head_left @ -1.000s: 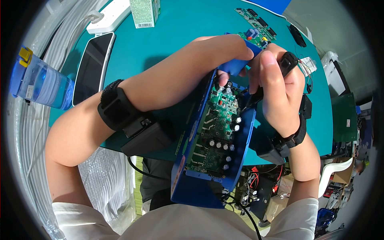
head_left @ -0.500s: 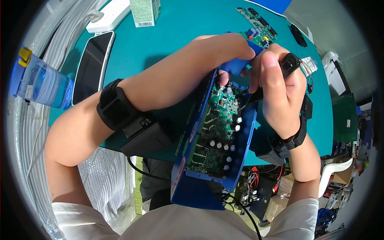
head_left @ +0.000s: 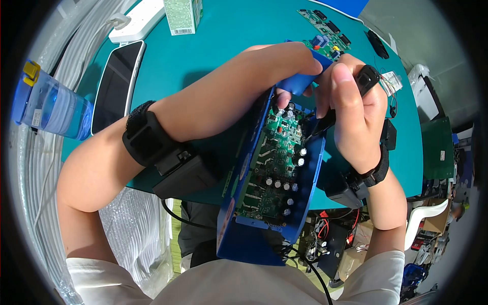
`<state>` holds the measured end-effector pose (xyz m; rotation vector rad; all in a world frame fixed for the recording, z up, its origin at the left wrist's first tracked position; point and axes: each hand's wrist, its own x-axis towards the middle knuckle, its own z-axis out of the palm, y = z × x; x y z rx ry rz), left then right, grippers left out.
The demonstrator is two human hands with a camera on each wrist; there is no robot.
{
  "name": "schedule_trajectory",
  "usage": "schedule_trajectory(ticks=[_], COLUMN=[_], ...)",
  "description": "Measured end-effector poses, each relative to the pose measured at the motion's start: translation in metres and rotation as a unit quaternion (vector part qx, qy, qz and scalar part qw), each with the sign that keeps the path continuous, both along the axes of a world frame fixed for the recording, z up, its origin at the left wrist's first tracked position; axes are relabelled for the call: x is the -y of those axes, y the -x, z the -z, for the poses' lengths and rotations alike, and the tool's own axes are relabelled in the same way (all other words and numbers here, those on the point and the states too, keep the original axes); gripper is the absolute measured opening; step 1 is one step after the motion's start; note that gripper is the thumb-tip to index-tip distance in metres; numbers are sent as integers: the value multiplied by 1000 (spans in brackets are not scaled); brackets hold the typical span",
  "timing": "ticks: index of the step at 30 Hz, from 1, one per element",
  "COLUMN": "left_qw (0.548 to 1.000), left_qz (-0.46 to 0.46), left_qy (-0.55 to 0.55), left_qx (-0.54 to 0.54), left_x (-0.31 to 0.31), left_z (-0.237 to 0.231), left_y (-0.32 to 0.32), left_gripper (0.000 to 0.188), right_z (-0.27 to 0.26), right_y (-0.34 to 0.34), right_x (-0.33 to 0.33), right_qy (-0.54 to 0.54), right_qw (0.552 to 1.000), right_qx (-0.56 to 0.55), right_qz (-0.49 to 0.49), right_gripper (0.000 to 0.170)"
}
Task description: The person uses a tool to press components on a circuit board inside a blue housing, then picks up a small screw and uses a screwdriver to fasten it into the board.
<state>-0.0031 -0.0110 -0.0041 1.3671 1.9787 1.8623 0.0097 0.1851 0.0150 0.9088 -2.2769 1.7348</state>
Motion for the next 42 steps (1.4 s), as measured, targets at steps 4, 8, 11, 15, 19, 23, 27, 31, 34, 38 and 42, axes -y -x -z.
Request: schedule_trajectory(ticks=[4, 8, 11, 15, 19, 23, 27, 31, 34, 38, 42], left_qw=[1000, 1000, 1000, 1000, 1000, 1000, 1000, 999, 998, 999, 999], left_qz=[-10, -13, -7, -11, -14, -1, -4, -5, -10, -12, -9], left_qy=[6, 1, -6, -9, -11, -8, -6, -4, -13, 0, 0], left_qx=[6, -9, -13, -1, -11, -3, -13, -36, -54, -46, -49], left_x=[-2, -2, -3, -2, -2, -2, -2, -3, -3, -2, -1], left_z=[0, 0, 0, 1, 2, 1, 1, 2, 3, 2, 2], left_y=[-1, -1, -1, -2, -1, 0, 0, 1, 1, 1, 1], left_gripper=[31, 31, 32, 32, 32, 32, 32, 33, 34, 34, 34], right_z=[6, 7, 8, 8, 5, 6, 7, 5, 4, 2, 2], right_y=[6, 8, 10, 9, 6, 6, 8, 6, 5, 4, 2], right_x=[-5, -5, -8, -7, -6, -5, -6, -6, -6, -6, -4], right_qy=[29, 21, 11, 11, 15, 12, 32, 34, 36, -29, 0], right_qw=[999, 998, 998, 998, 999, 999, 998, 999, 999, 999, 1000], right_qx=[-27, -51, -66, -61, -42, -22, -36, -9, -13, -43, -5], right_qz=[-28, -24, -19, -23, -29, -19, -31, -39, -36, -11, -27], right_gripper=[28, 28, 27, 27, 27, 29, 28, 28, 27, 32, 33])
